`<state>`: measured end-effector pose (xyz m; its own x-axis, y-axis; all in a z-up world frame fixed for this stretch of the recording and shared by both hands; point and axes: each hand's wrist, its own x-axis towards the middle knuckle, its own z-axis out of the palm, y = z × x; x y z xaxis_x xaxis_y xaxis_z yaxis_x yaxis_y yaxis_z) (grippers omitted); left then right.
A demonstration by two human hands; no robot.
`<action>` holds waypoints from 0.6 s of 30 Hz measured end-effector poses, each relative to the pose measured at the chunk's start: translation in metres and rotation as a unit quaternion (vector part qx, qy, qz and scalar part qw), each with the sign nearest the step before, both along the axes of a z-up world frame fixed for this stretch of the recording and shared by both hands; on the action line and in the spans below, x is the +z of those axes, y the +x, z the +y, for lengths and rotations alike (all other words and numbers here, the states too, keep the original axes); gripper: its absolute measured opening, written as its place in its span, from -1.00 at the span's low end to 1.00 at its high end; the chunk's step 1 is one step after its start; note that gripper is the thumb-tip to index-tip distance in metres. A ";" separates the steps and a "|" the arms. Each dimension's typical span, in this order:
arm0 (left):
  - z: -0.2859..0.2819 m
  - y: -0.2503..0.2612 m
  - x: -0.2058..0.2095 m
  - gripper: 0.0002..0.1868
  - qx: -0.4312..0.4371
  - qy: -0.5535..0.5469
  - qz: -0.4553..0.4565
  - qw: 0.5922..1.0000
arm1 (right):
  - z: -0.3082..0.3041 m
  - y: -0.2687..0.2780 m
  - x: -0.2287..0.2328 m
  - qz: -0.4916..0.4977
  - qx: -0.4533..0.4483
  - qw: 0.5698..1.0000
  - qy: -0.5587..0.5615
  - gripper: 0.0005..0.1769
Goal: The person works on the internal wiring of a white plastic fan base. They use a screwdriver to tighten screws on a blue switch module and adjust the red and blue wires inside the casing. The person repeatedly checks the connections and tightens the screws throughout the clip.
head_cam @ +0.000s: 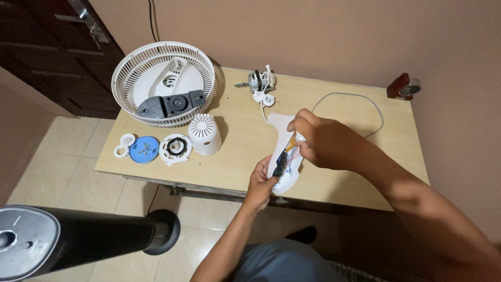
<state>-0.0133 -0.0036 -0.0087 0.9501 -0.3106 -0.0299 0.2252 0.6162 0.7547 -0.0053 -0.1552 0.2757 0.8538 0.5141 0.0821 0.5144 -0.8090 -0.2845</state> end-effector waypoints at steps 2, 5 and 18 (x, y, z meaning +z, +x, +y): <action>0.001 0.004 -0.003 -0.23 0.005 -0.018 0.024 1.000 | -0.001 -0.002 0.001 0.011 -0.012 1.000 0.009 -0.63; 0.003 0.003 -0.009 -0.34 0.002 -0.022 0.046 0.999 | -0.002 -0.005 0.005 0.031 -0.020 0.999 0.002 -0.66; 0.010 0.002 -0.022 -0.46 0.007 -0.081 0.075 0.994 | 0.010 0.005 0.010 0.022 0.020 0.999 -0.031 -0.59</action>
